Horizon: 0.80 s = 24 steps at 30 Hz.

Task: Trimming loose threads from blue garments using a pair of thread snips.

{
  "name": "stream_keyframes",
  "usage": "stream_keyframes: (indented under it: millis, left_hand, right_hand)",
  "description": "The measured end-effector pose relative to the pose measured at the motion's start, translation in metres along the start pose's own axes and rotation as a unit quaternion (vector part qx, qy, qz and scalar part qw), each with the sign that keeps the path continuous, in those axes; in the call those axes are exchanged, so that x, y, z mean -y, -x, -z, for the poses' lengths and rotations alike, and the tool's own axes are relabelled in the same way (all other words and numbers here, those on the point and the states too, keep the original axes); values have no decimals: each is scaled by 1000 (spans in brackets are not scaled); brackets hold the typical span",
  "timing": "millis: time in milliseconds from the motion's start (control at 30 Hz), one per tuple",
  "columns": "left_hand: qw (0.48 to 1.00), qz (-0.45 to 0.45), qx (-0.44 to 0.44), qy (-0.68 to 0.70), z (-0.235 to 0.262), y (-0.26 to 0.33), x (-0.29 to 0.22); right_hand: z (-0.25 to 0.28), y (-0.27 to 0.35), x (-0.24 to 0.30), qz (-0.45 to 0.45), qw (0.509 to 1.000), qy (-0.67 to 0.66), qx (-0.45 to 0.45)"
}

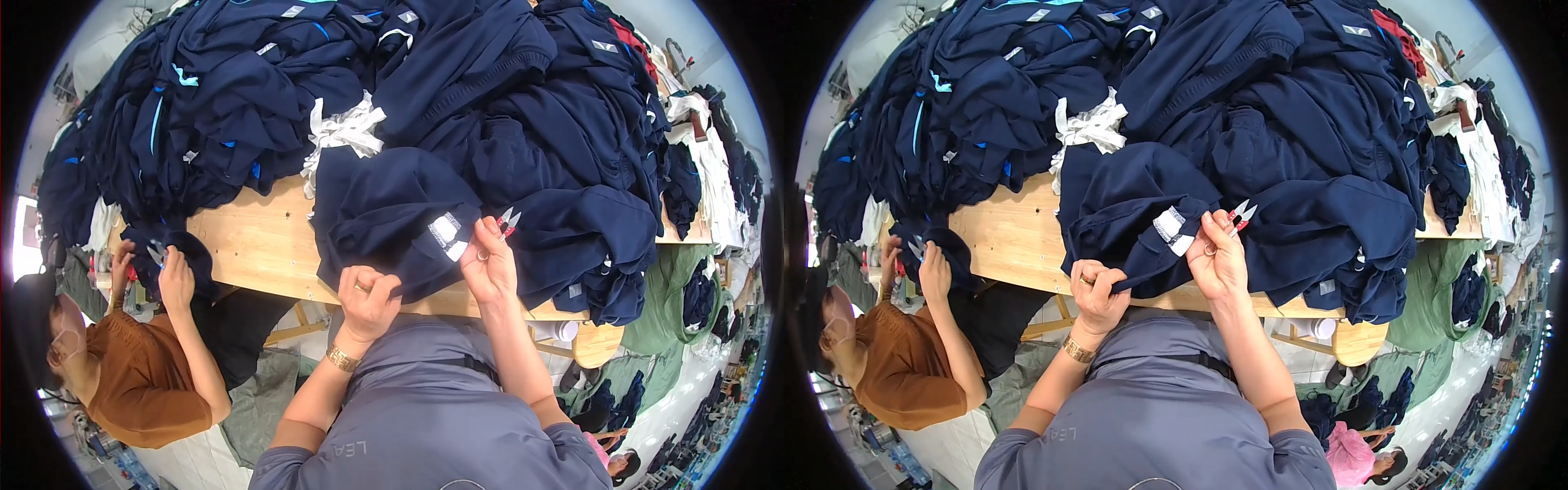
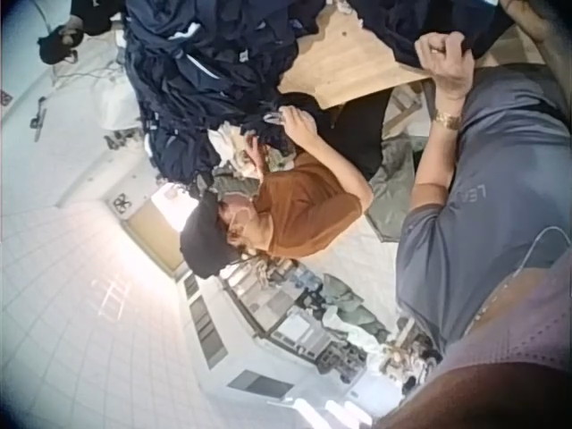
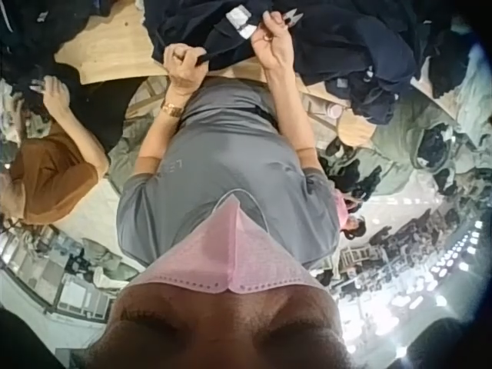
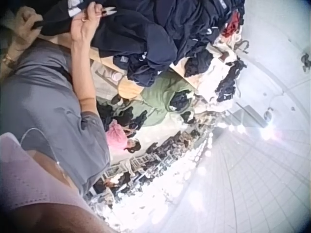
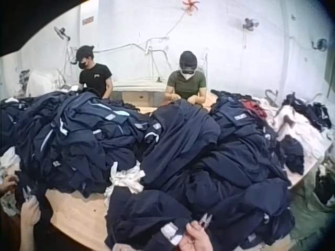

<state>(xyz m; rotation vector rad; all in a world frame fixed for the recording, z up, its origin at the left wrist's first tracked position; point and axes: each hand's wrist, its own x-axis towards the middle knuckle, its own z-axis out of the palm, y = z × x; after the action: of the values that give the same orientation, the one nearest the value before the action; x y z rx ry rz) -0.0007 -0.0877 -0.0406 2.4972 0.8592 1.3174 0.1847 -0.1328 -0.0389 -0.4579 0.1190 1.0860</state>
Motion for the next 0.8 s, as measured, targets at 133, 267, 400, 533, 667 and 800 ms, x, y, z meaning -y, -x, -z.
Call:
stream_keyframes:
  millis: [133,267,400,533,667,800]
  left_hand:
    - [999,22,26,13,2,3,-1]
    - [994,86,16,72,0,3,-5]
    - [986,159,49,20,8,-14,-28]
    - [841,261,422,215,13,-15,-46]
    - [550,493,312,597,-11,-2,-45]
    - [453,569,-29,686,-15,-17,-35]
  right_hand:
    - [0,-1,-2,-7,997,-43,64]
    - [-8,0,-3,-2,999,-34,-14]
    - [1,-2,-4,35,998,-43,1]
    - [-5,1,-12,42,996,-46,-61]
    - [-18,12,-18,12,998,-42,-37]
    - [-28,18,-13,33,999,-7,15]
